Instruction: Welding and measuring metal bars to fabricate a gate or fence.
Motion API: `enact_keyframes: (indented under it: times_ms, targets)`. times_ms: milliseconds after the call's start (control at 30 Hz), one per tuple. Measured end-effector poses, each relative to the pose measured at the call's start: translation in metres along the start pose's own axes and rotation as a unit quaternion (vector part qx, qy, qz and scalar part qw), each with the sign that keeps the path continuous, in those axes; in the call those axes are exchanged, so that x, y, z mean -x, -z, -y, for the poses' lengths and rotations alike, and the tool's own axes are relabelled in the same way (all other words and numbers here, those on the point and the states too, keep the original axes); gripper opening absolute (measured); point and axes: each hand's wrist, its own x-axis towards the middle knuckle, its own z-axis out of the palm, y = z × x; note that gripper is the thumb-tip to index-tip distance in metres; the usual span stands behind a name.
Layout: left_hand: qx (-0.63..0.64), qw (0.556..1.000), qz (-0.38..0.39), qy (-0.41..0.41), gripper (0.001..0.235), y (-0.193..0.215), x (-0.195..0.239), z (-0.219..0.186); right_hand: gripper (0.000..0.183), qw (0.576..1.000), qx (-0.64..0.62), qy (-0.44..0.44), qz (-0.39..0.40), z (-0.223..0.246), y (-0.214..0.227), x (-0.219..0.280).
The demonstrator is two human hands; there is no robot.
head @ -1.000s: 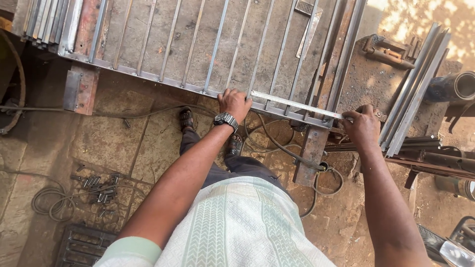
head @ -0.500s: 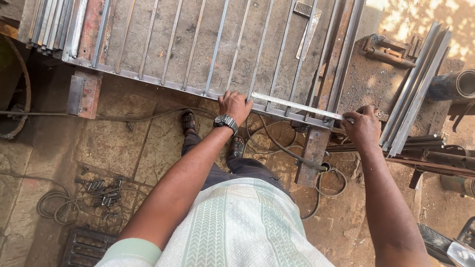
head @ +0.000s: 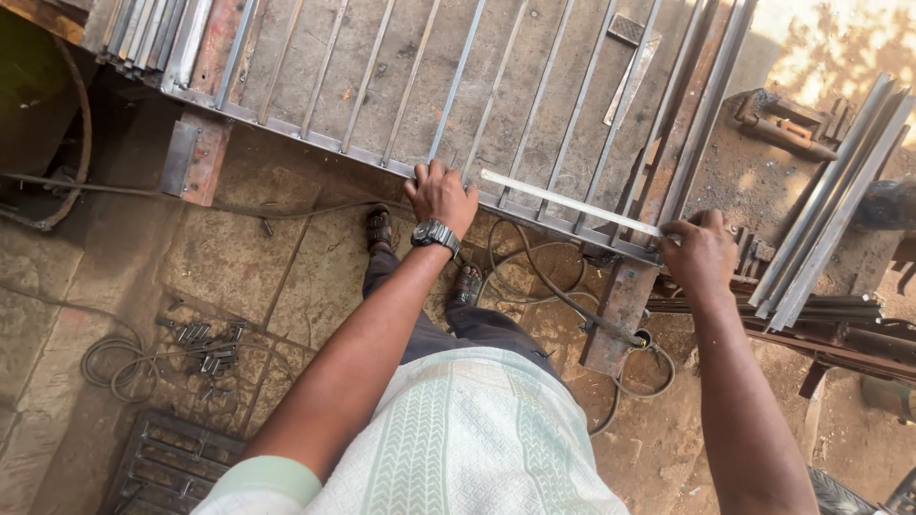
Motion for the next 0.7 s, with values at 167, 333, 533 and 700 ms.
enact_keyframes:
  times_ms: [167, 333, 533, 700]
  targets:
    - [-0.023, 0.999, -0.018, -0.022, 0.019, -0.004, -0.003, -0.001, 0.029, 0.999, 0.018, 0.007, 0.029, 0.017, 0.009, -0.006]
    - [-0.013, 0.999, -0.027, -0.037, 0.015, -0.008, -0.002, 0.000, 0.025, 0.999, 0.023, 0.003, 0.024, 0.024, 0.013, -0.005]
    - [0.000, 0.998, -0.032, -0.048, 0.014, -0.010, -0.002, 0.003, 0.023, 1.000, 0.009, 0.001, 0.019, 0.024, 0.012, -0.004]
    - [0.001, 0.997, -0.039, -0.061, 0.014, -0.011, -0.001, 0.005, 0.023, 1.000, 0.011, 0.004, 0.012, 0.023, 0.009, -0.003]
